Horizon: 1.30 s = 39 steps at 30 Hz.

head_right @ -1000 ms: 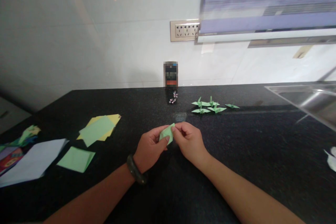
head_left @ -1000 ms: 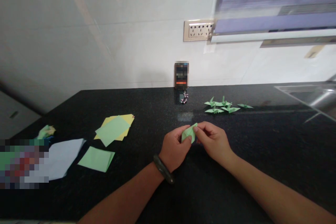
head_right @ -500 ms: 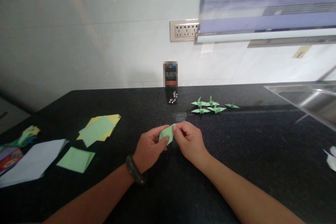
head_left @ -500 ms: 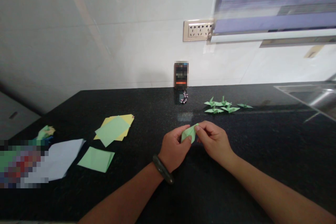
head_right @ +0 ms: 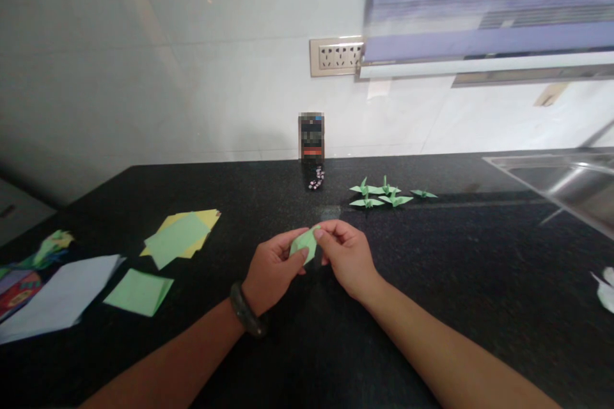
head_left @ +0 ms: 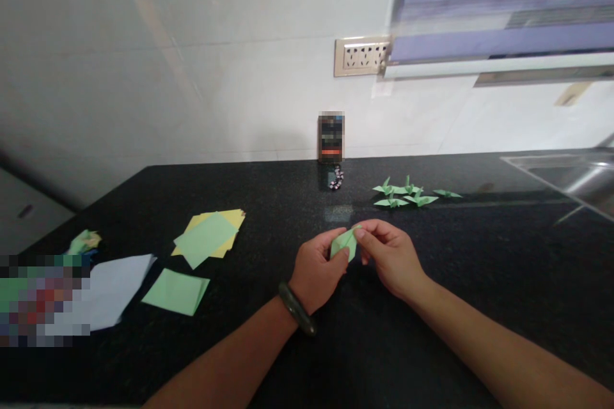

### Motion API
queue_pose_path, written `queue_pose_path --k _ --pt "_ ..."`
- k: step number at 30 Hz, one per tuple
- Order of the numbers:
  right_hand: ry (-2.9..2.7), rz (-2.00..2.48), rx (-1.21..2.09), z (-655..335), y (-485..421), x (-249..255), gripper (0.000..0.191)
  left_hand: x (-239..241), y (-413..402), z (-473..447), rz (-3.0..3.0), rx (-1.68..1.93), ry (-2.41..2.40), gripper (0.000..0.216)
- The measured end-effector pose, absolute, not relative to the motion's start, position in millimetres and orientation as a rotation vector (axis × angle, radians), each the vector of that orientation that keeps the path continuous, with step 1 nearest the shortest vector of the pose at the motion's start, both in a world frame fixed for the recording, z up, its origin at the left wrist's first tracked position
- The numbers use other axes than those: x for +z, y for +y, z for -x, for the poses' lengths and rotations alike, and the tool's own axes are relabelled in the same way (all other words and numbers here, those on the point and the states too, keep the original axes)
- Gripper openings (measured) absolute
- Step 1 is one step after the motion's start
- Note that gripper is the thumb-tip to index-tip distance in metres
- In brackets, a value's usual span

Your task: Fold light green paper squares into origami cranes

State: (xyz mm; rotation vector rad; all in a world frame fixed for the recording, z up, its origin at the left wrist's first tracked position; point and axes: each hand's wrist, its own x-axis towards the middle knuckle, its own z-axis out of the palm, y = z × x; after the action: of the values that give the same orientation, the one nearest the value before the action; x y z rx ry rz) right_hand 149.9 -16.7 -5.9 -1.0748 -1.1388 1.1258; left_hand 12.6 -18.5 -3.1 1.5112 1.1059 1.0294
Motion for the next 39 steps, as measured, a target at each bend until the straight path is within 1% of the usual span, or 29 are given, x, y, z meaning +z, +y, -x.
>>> queue_pose_path --k 6,13,16,19,22,28,39 --pt "-1.181 1.074 1.107 -150.8 -18.2 -7.4 0.017 -0.5 -19.1 -12.9 -1.483 1.023 1.132 0.040" --pt "-1.264 1.151 1.022 -152.0 -17.5 -1.6 0.020 -4.3 -17.2 -11.0 -1.514 1.021 1.143 0.040" --pt "-1.334 1.202 0.823 -155.9 -17.3 -0.4 0.022 -6.2 -14.8 -9.3 -1.581 1.022 1.224 0.039" --pt "-1.488 1.240 0.545 -160.3 -17.5 0.9 0.014 -5.4 -12.5 -7.7 -1.776 1.067 1.337 0.037" --pt "-1.612 1.250 0.432 -161.7 -17.7 1.7 0.010 -2.5 -12.3 -6.4 -2.055 1.100 1.407 0.034" --pt "-1.545 1.322 0.601 -158.9 -17.0 -1.1 0.012 1.3 -15.4 -3.8 -2.477 1.026 1.447 0.036" --pt "-1.433 1.397 0.802 -157.9 -17.5 2.9 0.017 0.4 -15.7 -2.6 -2.787 0.949 1.419 0.036"
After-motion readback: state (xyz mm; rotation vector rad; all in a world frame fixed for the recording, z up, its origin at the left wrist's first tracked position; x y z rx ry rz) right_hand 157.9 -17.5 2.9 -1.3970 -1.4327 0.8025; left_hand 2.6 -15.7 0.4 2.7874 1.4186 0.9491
